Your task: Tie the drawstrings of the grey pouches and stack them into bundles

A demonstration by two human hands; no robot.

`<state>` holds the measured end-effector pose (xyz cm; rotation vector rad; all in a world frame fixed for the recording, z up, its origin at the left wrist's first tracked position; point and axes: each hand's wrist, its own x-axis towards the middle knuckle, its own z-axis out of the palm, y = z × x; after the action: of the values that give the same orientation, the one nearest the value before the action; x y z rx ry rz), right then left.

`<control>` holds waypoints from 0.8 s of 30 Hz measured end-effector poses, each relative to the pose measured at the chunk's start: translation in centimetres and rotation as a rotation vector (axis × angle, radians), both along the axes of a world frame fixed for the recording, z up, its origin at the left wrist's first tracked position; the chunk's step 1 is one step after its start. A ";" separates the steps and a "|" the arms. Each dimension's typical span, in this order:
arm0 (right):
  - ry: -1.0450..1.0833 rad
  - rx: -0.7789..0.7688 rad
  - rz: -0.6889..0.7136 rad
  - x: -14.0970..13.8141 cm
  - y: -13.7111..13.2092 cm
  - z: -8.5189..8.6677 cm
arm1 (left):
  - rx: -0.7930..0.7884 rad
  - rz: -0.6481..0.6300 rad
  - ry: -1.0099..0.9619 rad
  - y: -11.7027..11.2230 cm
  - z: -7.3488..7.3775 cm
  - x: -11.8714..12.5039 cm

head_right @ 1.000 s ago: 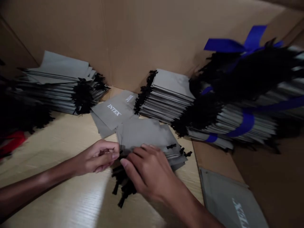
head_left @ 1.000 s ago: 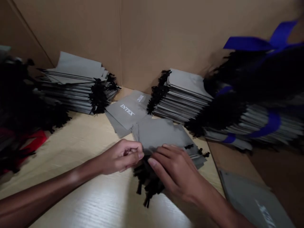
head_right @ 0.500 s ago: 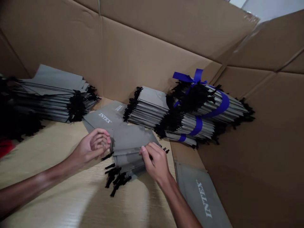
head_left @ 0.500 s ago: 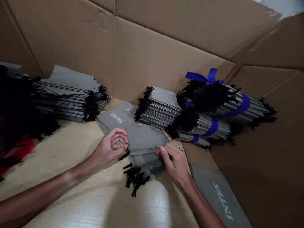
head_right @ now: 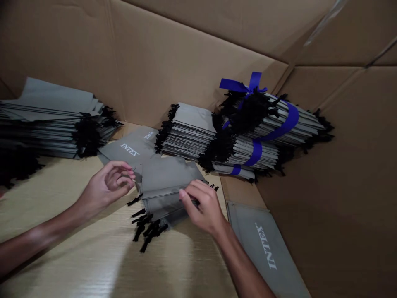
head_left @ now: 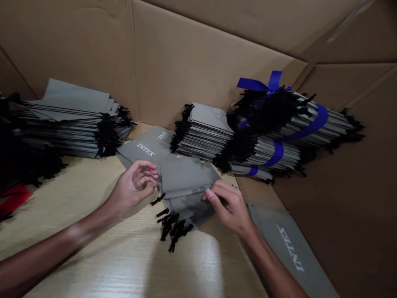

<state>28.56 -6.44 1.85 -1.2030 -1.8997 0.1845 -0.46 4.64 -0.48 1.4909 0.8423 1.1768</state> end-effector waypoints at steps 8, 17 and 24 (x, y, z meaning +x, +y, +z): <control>-0.120 -0.389 0.266 -1.6 -2.6 0.6 | -0.049 -0.021 0.028 -0.2 0.1 0.0; -0.378 -0.416 0.173 -2.1 -2.5 0.8 | -0.006 -0.051 0.171 -1.1 0.6 0.3; -0.256 -0.299 0.139 -1.8 -2.4 0.7 | -0.181 -0.091 0.250 -1.8 1.3 0.4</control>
<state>26.75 -8.80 2.55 -1.3426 -2.2402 0.4192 -0.09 2.84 0.82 1.5277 1.0101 0.8340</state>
